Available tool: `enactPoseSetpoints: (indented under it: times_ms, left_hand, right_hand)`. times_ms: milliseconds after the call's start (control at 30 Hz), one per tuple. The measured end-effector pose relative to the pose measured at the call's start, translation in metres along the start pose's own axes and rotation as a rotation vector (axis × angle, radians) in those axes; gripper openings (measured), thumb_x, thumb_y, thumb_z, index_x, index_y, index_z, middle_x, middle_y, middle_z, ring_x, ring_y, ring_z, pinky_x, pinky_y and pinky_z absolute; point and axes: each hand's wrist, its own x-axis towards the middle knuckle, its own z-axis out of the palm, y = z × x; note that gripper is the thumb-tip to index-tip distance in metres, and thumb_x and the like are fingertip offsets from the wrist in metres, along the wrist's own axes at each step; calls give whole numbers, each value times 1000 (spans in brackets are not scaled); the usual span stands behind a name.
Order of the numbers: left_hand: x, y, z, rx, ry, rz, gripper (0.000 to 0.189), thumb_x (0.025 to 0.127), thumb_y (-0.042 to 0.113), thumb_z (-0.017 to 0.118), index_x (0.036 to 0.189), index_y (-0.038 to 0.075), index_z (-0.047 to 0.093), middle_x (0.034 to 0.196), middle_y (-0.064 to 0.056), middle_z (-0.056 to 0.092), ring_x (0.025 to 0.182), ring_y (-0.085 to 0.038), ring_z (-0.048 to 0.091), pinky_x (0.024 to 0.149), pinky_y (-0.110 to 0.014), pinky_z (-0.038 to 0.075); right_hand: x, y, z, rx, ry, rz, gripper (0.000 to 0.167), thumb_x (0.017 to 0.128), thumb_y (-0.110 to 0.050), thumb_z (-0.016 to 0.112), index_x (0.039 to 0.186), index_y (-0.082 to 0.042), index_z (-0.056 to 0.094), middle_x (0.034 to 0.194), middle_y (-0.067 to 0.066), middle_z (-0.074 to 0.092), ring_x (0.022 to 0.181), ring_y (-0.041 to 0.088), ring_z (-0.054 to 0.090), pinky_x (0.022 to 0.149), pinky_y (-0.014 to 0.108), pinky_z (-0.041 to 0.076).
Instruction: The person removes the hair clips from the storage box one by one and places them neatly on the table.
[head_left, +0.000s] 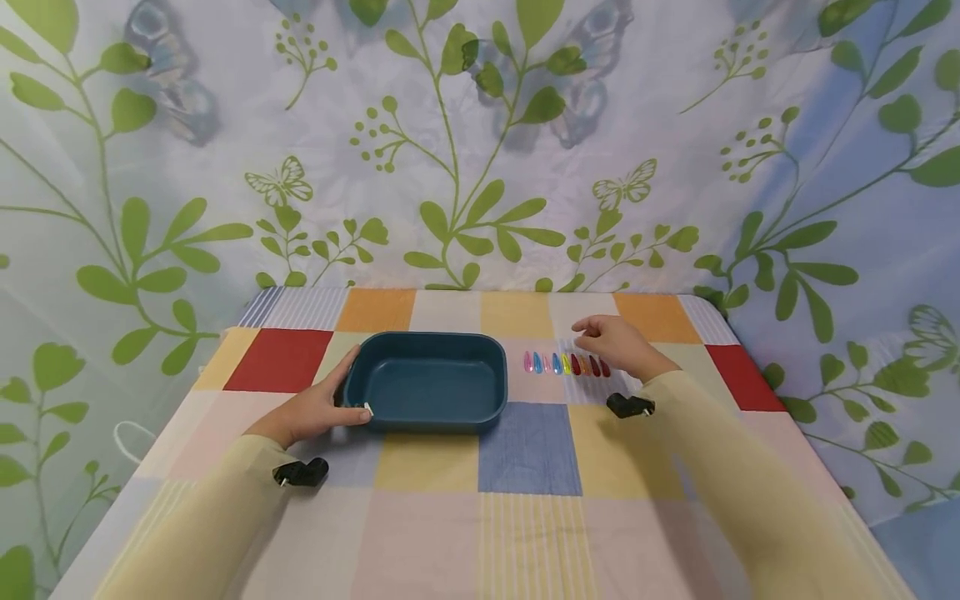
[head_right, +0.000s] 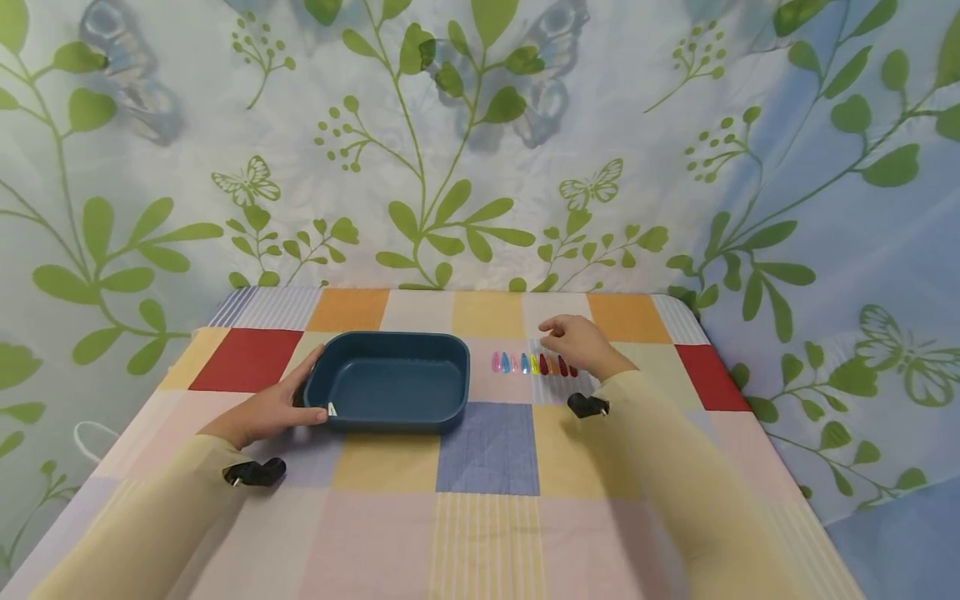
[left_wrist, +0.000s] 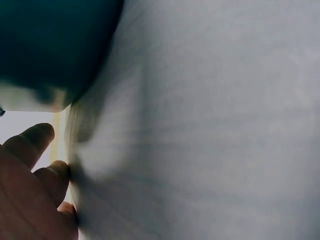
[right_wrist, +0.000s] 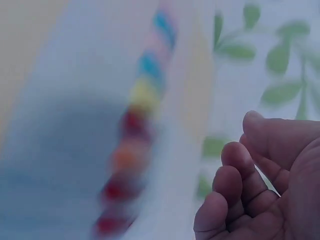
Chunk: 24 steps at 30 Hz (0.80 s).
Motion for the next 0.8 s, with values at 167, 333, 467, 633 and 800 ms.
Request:
enactPoseSetpoints:
  times_ms: [167,333,467,633,800]
  left_hand:
    - [3,-2,0,-40,-30,-19,124,83,54,82,165,50,-12,177,-17,3,156,-49,15,114,-70,42]
    - [2,-3,1,-75,-36,-32,121,85,53,80,164,51,-12,177,-17,1,158,-48,11,117,-73,36]
    - [4,-1,1,-82,-32,-22,121,85,52,80,165,50,-11,177,-18,1,158,-48,12,118,-73,35]
    - [4,0,1,-102,-31,-20,121,85,48,81,166,48,-10,175,-21,6,156,-49,16,119,-74,32]
    - [1,-3,2,-102,-45,-27,122,86,48,81,166,45,-11,174,-23,10,155,-49,18,121,-76,26]
  right_hand:
    - [13,-63,13,-15,-69,-154,42,107,-24,61,146,-10,62,136,17,68,117,32,66,102,50,54]
    - [28,-120,39,-19,-158,-275,41,105,-22,65,145,-11,64,133,13,71,123,29,67,105,47,55]
    - [37,-157,56,-39,-252,-346,42,105,-19,66,145,-10,64,131,10,72,121,26,68,102,41,56]
    - [49,-189,80,-98,-345,-432,41,102,-16,69,143,-9,66,125,8,73,118,23,68,99,36,56]
    - [60,-209,107,-130,-424,-468,41,101,-15,71,142,-11,67,126,7,74,119,20,69,101,33,56]
